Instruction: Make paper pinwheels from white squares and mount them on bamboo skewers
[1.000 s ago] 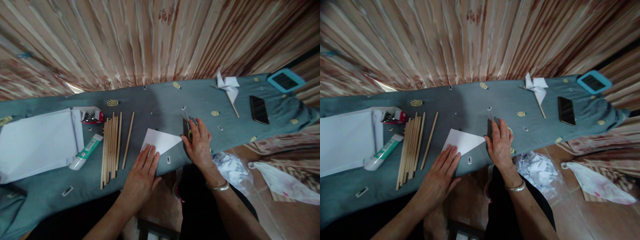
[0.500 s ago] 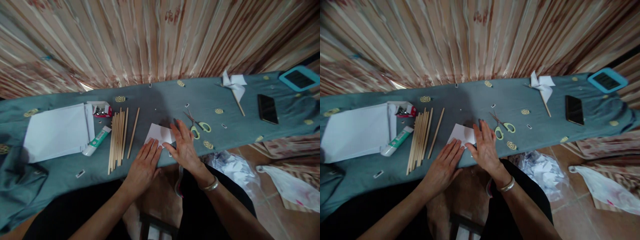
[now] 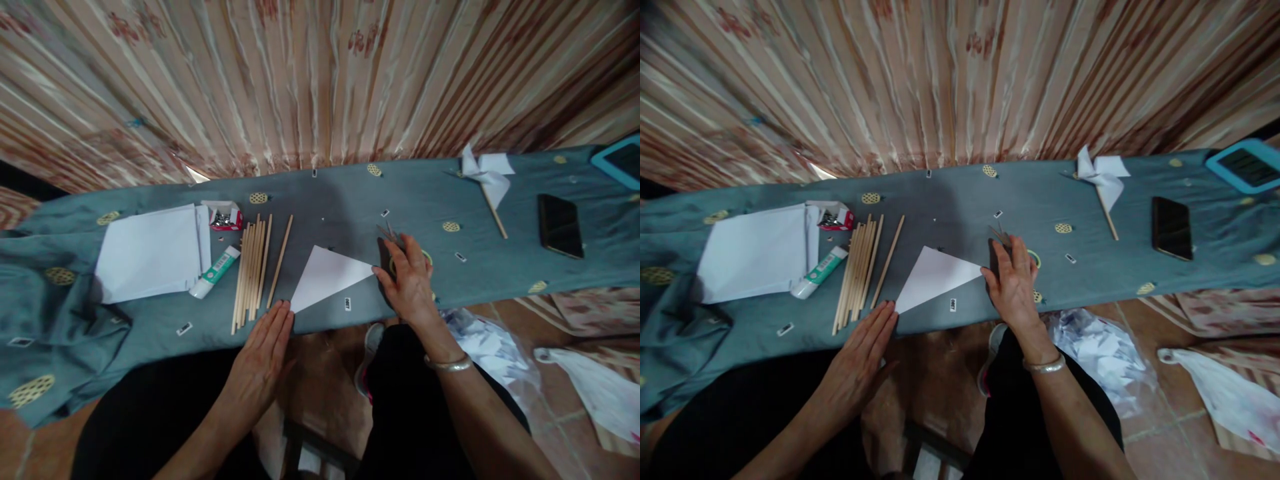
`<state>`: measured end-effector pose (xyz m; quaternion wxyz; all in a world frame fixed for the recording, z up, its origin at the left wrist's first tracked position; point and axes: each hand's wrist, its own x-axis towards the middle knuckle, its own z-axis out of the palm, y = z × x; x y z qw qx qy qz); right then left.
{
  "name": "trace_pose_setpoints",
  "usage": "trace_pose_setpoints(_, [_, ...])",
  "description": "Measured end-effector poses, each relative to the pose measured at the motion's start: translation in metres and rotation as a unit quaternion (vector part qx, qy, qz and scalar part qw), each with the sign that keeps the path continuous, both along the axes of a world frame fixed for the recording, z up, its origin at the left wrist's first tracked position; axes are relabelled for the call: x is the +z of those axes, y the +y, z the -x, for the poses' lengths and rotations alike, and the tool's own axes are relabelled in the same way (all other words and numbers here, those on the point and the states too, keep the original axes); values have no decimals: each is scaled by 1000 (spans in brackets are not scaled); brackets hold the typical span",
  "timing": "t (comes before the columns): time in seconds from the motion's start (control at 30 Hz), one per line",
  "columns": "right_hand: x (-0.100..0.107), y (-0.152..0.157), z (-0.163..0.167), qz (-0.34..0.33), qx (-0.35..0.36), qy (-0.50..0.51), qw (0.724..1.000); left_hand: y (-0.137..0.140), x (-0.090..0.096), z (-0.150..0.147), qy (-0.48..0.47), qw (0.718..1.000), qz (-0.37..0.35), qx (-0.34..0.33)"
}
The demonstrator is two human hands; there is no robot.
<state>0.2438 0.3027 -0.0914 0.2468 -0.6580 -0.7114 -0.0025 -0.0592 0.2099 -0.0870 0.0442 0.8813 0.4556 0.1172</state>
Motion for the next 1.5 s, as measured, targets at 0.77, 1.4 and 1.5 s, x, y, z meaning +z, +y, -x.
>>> trace_pose_setpoints(0.77, [19,16,63,43,227,68,970,68,2,-28,-175,981,62,65])
trace_pose_setpoints(1.4, [50,15,58,7,184,222,958,76,13,-29,-262,961,55,69])
trace_pose_setpoints(1.5, [59,12,51,-17,152,265,952,82,21,-26,-269,955,97,77])
